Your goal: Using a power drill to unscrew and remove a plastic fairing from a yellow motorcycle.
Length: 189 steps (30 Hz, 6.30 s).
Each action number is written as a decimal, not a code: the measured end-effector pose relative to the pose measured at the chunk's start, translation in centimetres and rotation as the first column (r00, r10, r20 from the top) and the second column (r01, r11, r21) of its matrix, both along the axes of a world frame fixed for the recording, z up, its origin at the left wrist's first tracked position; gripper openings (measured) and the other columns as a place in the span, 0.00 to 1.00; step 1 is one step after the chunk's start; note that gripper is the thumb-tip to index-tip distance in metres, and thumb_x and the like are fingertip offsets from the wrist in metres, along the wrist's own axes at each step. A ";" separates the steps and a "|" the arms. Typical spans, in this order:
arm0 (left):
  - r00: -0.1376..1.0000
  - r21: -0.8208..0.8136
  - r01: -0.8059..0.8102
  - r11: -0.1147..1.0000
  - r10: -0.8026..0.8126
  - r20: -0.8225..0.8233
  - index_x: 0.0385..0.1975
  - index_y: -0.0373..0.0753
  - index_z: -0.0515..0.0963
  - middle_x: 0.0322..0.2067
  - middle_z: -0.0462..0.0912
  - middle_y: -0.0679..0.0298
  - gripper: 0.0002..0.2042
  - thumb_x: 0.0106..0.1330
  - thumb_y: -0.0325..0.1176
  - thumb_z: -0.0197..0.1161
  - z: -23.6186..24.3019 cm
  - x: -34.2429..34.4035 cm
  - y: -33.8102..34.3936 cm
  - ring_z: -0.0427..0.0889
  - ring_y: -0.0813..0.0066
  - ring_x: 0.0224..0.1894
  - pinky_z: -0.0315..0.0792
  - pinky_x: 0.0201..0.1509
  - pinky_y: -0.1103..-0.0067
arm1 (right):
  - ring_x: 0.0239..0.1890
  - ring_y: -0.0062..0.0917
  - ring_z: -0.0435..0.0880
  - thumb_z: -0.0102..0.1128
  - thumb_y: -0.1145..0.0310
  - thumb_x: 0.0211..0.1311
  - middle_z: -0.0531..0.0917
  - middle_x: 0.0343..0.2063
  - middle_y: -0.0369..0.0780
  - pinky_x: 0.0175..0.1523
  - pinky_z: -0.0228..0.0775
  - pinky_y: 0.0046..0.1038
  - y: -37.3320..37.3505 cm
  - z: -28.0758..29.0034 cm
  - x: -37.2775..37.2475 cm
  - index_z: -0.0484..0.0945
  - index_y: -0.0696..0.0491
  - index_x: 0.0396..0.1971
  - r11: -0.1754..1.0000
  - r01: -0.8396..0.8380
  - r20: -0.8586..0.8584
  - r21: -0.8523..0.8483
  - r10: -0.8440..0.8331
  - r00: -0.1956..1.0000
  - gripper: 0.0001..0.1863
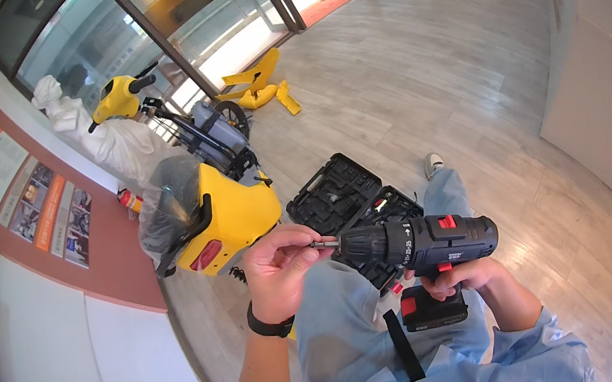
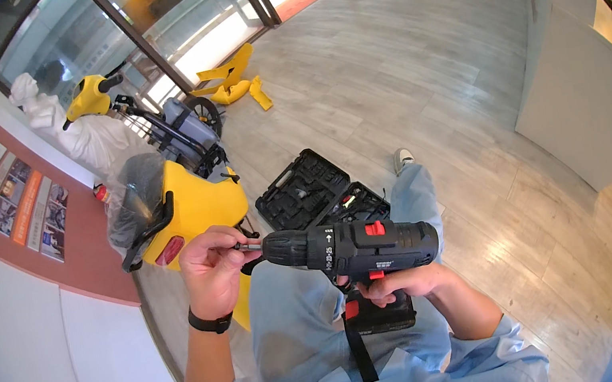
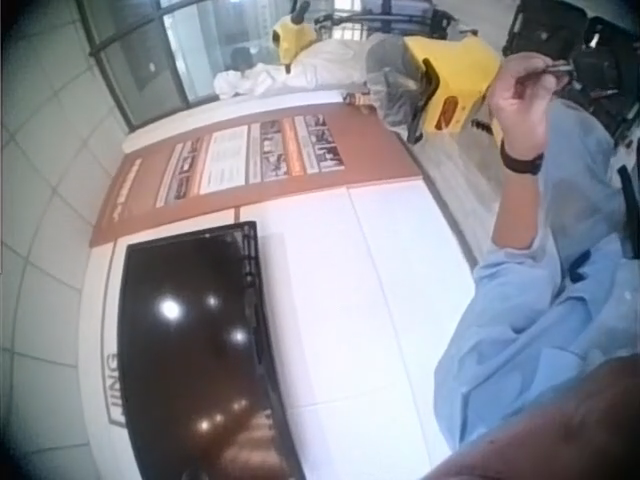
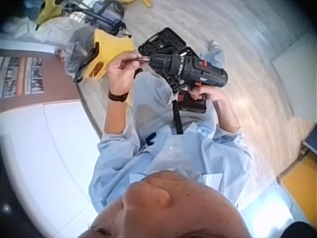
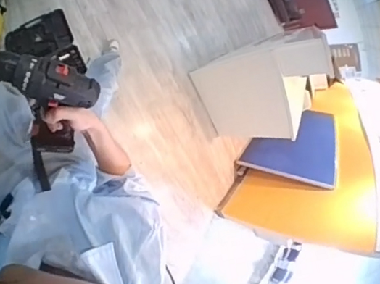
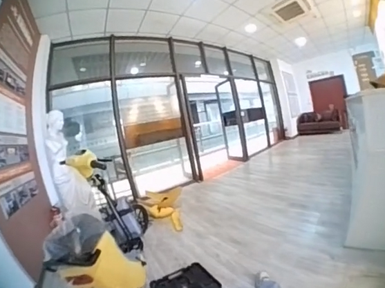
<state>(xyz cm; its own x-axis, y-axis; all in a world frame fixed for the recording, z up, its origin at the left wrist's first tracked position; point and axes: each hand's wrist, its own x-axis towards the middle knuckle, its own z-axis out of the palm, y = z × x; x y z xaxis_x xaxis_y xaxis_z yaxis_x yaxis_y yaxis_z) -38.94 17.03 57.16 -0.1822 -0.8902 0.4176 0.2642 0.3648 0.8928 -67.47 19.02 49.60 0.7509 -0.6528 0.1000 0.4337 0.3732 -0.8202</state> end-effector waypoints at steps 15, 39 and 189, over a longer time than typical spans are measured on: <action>0.974 0.338 0.138 0.931 -0.065 -0.218 0.41 0.34 0.76 0.38 0.80 0.59 0.09 0.62 0.24 0.64 -1.7 1.2 -2.2 0.82 0.67 0.40 0.78 0.46 0.70 | 0.23 0.13 0.69 0.58 0.74 0.54 0.75 0.24 0.32 0.27 0.61 0.18 -4.5 -1.5 1.1 0.77 0.55 0.39 0.547 0.153 -0.110 -0.823 -0.418 0.902 0.11; 0.220 0.082 -0.954 0.289 0.486 0.846 0.35 0.38 0.66 0.32 0.68 0.67 0.15 0.60 0.35 0.67 -24.2 20.6 -2.8 0.66 0.81 0.31 0.61 0.30 0.84 | 0.19 0.13 0.67 0.56 0.75 0.50 0.72 0.21 0.34 0.27 0.61 0.16 -23.7 -17.3 9.0 0.74 0.61 0.50 0.952 -0.178 -0.246 0.250 0.240 0.939 0.23; -0.009 0.097 -0.815 0.572 -0.179 0.984 0.30 0.35 0.76 0.24 0.79 0.61 0.05 0.59 0.29 0.62 -29.5 28.0 -11.2 0.75 0.68 0.25 0.72 0.33 0.75 | 0.13 0.17 0.68 0.56 0.72 0.45 0.72 0.13 0.34 0.20 0.60 0.21 -36.8 -40.0 31.5 0.76 0.57 0.24 0.815 -0.358 -0.305 0.456 0.521 0.797 0.05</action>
